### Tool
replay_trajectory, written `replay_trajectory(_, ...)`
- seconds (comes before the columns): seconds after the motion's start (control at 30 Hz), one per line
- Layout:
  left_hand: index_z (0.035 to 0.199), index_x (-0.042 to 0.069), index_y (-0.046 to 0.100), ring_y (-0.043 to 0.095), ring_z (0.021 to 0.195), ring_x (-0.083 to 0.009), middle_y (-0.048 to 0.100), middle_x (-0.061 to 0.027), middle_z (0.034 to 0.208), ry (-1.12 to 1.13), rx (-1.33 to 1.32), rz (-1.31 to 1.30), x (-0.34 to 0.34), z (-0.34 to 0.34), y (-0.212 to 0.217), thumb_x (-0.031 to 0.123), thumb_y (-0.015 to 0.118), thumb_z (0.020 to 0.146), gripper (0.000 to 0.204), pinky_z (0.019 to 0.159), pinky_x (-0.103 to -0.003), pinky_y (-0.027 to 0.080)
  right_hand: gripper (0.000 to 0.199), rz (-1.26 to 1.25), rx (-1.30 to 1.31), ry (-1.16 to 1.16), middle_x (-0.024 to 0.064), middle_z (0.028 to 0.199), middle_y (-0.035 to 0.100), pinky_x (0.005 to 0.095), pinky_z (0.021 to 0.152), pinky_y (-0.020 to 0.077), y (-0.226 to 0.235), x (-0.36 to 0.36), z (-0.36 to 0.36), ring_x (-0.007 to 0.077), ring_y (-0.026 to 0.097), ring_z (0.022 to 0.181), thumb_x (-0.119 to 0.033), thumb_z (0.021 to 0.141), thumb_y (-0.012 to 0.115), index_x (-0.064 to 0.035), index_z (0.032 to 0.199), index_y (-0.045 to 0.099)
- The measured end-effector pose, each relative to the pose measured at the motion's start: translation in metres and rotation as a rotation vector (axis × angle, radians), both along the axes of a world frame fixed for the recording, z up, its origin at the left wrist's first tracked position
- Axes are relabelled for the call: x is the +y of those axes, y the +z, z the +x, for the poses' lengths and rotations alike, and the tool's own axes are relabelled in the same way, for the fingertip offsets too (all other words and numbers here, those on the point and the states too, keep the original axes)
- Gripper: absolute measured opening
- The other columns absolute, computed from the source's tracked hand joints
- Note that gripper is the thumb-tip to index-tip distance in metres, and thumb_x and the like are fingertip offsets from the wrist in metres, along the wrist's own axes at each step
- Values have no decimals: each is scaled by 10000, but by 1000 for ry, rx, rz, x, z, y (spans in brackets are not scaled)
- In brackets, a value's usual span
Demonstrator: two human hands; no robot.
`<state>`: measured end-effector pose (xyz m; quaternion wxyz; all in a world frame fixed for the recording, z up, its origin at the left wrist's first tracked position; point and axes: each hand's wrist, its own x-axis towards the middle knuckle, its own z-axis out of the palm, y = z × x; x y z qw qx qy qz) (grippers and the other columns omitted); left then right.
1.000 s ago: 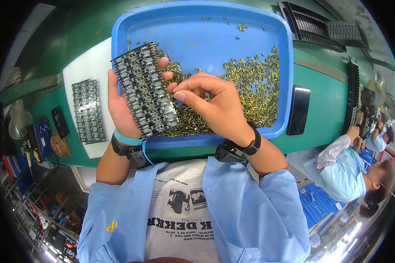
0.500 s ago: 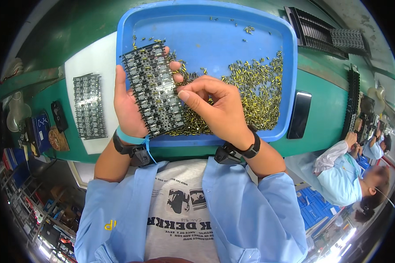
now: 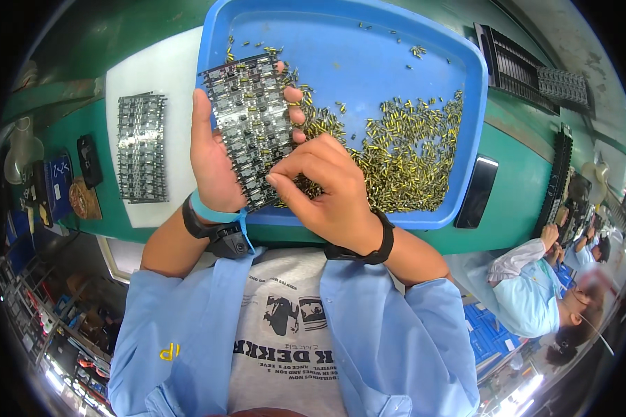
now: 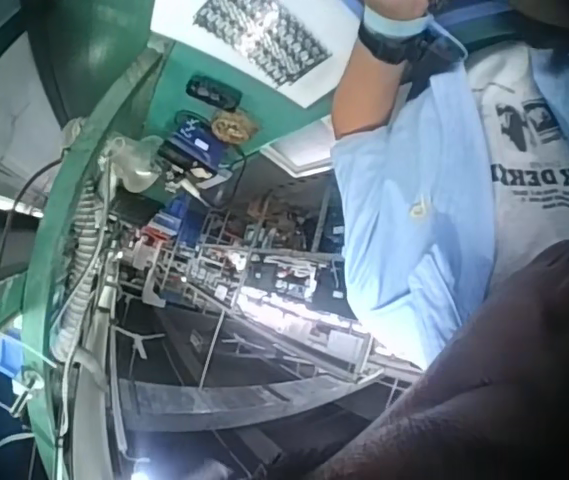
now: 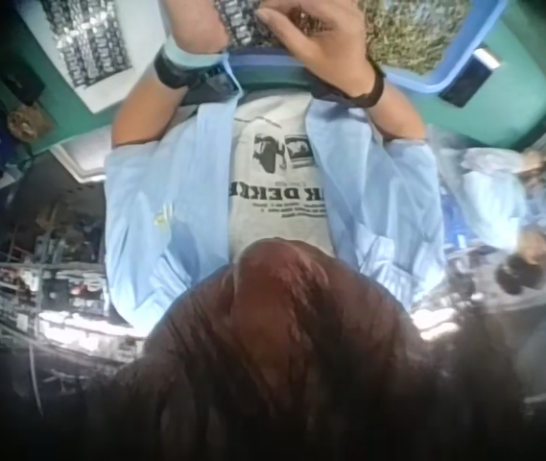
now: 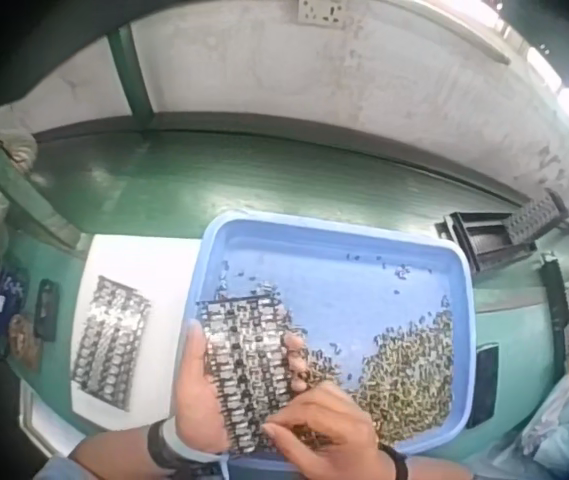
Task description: The person inserts electronic components into a circuit board panel by hand, places the completed panel into a rack, and takes another circuit board panel to insert more components.
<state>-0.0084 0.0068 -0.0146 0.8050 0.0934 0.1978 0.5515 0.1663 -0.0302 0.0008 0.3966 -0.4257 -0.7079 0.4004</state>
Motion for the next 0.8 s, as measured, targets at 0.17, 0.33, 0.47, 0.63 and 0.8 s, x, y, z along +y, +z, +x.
replay_trajectory(0.17,1524,15,504,714,1054,-243,688,-183,1282,15,-15,23,1,0,-2,717,288,1114,841,910,-397,633,104,21,-62,-6,67,873,721,415,951,554,-1,0,0,221,651,828,13,860,831,-34,932,772)
replay_trajectory(0.33,1526,16,500,715,1051,-235,689,-181,1272,10,-30,18,0,1,-3,734,299,1105,856,908,-389,636,125,77,-56,9,72,867,718,384,866,545,-1,2,2,227,649,817,20,842,838,-33,936,775)
replay_trajectory(0.47,1527,14,497,716,1046,-233,689,-179,1273,22,-32,12,0,-1,-3,730,305,1106,852,907,-391,638,156,104,-93,14,78,875,719,357,804,527,2,2,0,230,648,814,29,815,845,-31,942,778)
replay_trajectory(0.63,1526,14,497,718,1043,-233,689,-178,1275,13,-31,12,0,2,-3,729,305,1107,850,906,-391,638,178,183,-107,4,75,873,714,350,750,504,1,1,0,237,636,797,39,792,847,-34,939,777)
replay_trajectory(0.8,1514,15,510,718,1036,-227,696,-174,1267,41,19,19,-2,2,-2,732,293,1108,852,895,-379,638,184,306,-214,-18,75,861,703,361,684,462,3,-4,-6,249,615,766,47,782,847,-38,924,768)
